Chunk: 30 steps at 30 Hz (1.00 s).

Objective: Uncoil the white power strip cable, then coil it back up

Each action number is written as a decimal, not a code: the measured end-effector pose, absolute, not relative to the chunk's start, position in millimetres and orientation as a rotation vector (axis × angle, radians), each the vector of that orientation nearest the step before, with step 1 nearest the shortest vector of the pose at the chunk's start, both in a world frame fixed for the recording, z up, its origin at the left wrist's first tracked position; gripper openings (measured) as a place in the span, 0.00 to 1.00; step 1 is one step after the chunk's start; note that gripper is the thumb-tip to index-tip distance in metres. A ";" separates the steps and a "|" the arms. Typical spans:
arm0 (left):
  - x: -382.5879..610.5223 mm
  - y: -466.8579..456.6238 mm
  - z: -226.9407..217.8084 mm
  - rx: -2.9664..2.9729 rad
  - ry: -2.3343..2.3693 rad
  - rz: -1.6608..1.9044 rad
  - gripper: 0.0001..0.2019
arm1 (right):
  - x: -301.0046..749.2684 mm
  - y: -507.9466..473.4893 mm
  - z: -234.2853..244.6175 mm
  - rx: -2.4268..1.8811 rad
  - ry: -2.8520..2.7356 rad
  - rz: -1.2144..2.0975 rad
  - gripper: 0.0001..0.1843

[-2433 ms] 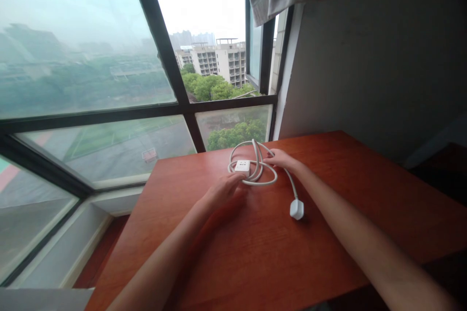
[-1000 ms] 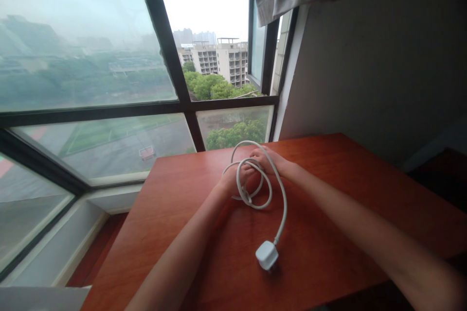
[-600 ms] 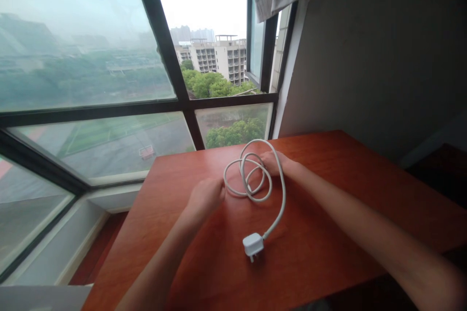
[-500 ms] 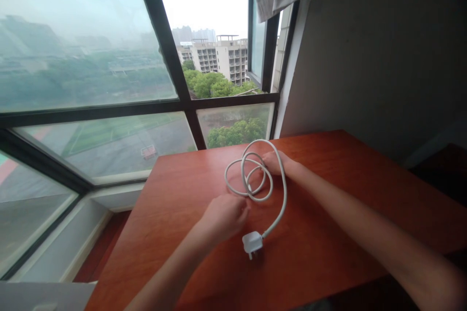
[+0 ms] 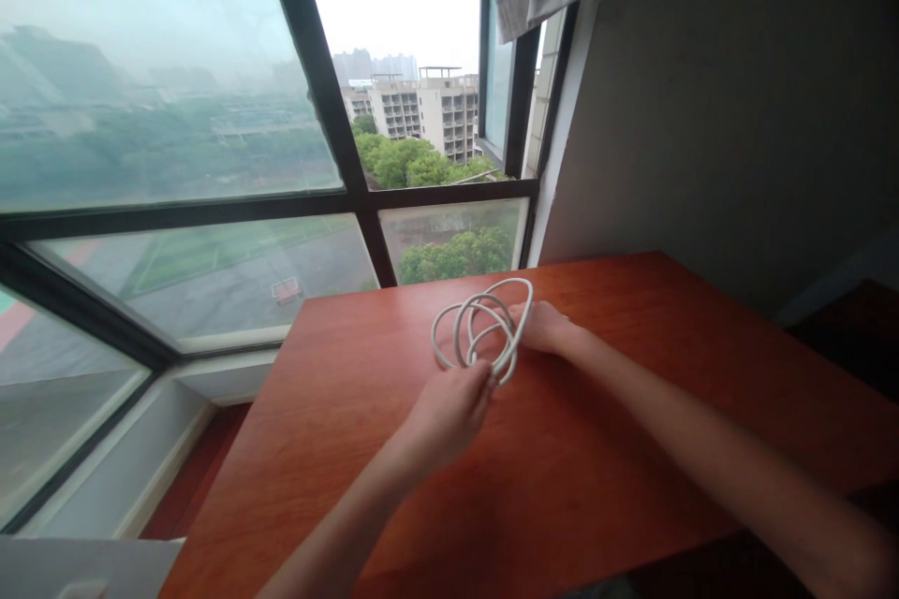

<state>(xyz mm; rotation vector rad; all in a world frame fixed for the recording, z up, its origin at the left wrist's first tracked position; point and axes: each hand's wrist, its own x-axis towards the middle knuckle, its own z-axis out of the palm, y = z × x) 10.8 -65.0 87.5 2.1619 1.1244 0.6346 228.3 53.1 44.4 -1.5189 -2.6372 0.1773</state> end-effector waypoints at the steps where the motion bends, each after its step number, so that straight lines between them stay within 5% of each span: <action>1: -4.3 -58.4 95.3 1.951 1.068 0.743 0.12 | 230.4 52.0 43.4 -1.548 -2.629 0.159 0.13; 9: -70.7 4.1 93.8 0.539 0.722 1.573 0.03 | 235.6 44.0 39.8 -1.582 -2.529 0.266 0.11; 15: -60.9 14.9 63.0 0.558 0.697 1.511 0.03 | 238.9 40.9 34.9 -1.398 -2.411 0.482 0.13; 24: -53.4 9.0 90.5 0.409 0.590 1.636 0.05 | 239.7 38.3 32.2 -1.494 -2.413 0.445 0.10; 30: -30.9 5.6 81.4 0.825 0.708 1.585 0.08 | 237.8 34.9 34.3 -1.414 -2.352 0.524 0.11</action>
